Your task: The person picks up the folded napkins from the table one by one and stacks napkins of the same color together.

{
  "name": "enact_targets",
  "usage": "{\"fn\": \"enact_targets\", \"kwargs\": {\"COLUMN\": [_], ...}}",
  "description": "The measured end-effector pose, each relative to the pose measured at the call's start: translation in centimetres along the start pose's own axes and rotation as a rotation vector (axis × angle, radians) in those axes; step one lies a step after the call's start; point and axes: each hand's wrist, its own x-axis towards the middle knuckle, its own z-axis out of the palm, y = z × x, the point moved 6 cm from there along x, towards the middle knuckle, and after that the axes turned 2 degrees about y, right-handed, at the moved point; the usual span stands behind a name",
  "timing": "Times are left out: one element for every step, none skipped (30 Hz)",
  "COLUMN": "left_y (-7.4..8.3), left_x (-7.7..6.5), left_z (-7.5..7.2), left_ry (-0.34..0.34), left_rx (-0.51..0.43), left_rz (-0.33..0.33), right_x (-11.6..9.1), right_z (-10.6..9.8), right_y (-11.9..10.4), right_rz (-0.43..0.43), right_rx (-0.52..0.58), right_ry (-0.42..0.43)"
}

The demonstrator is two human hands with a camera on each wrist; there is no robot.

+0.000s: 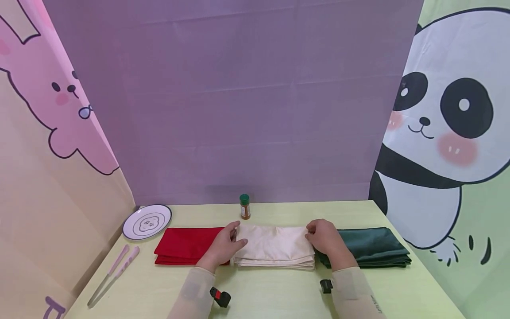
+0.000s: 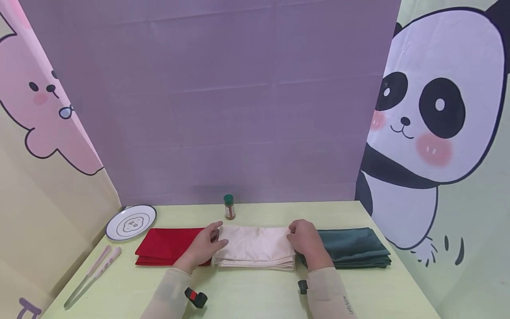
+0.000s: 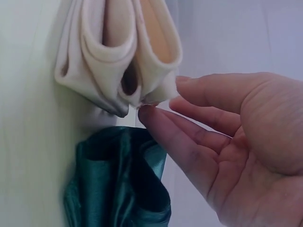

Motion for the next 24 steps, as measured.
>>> {"fn": "enact_targets", "kwargs": {"left_y": [0.1,0.2,0.3,0.4,0.5,0.6,0.8,1.0,1.1,1.3,1.5,1.6,1.7,1.8,1.9,2.0,2.0,1.9,1.9,1.8,1.7,1.6,1.4,1.2], "left_x": [-0.1,-0.2,-0.2,-0.3,-0.4,-0.4,-0.4,-0.4,-0.4,-0.4,-0.4,-0.4,-0.4,-0.4,-0.5,-0.5,-0.5,-0.6,-0.7,-0.8,-1.0,-1.1,-1.3,-1.5], "left_z": [0.0,0.0,-0.1,-0.1,-0.2,-0.2,-0.3,-0.4,-0.6,-0.8,-0.9,-1.1,-1.3,-1.5,-1.8,-2.0,-2.2,-2.5,-2.7,-3.0,-3.2,-3.5,-3.8,-4.0], "left_ry": [0.003,0.007,0.011,0.017,0.025,0.034,0.045,0.057,0.072,0.089,0.105,0.119,0.135,0.148,0.16,0.17,0.179,0.187,0.195,0.201,0.206,0.212,0.217,0.222], "left_rx": [-0.014,-0.026,-0.036,-0.042,-0.046,-0.048,-0.049,-0.047,-0.039,-0.024,-0.009,0.009,0.031,0.051,0.073,0.093,0.111,0.128,0.146,0.164,0.187,0.21,0.232,0.259], "left_rz": [0.0,0.001,0.009,0.015,0.024,0.034,0.055,0.075,0.095,0.116,0.132,0.147,0.163,0.171,0.18,0.189,0.19,0.196,0.202,0.201,0.197,0.191,0.184,0.183], "right_x": [0.0,-0.1,-0.1,-0.1,-0.1,-0.1,-0.1,-0.2,-0.2,-0.2,-0.2,-0.3,-0.3,-0.3,-0.4,-0.4,-0.5,-0.6,-0.7,-0.9,-1.0,-1.2,-1.4,-1.6], "right_z": [0.0,0.0,-0.1,-0.1,-0.2,-0.3,-0.4,-0.6,-0.8,-1.0,-1.1,-1.3,-1.5,-1.6,-1.7,-1.9,-2.0,-2.2,-2.4,-2.6,-2.8,-3.0,-3.2,-3.3], "right_y": [0.0,0.0,0.0,-0.1,-0.2,-0.2,-0.3,-0.5,-0.7,-0.8,-1.0,-1.1,-1.2,-1.3,-1.3,-1.4,-1.4,-1.4,-1.4,-1.4,-1.4,-1.4,-1.3,-1.3], "right_rz": [-0.002,-0.004,-0.008,-0.014,-0.025,-0.034,-0.045,-0.057,-0.069,-0.078,-0.088,-0.093,-0.099,-0.106,-0.111,-0.118,-0.127,-0.138,-0.152,-0.168,-0.183,-0.2,-0.213,-0.223], "right_rx": [0.001,0.002,0.0,-0.001,-0.001,-0.002,-0.002,-0.002,-0.001,0.002,0.006,0.007,0.006,0.008,0.011,0.01,0.008,0.007,0.007,0.006,0.0,-0.006,-0.01,-0.012], "right_ry": [0.004,0.011,0.02,0.03,0.038,0.045,0.054,0.064,0.069,0.074,0.077,0.08,0.085,0.086,0.088,0.093,0.097,0.102,0.106,0.11,0.118,0.124,0.13,0.135]}}
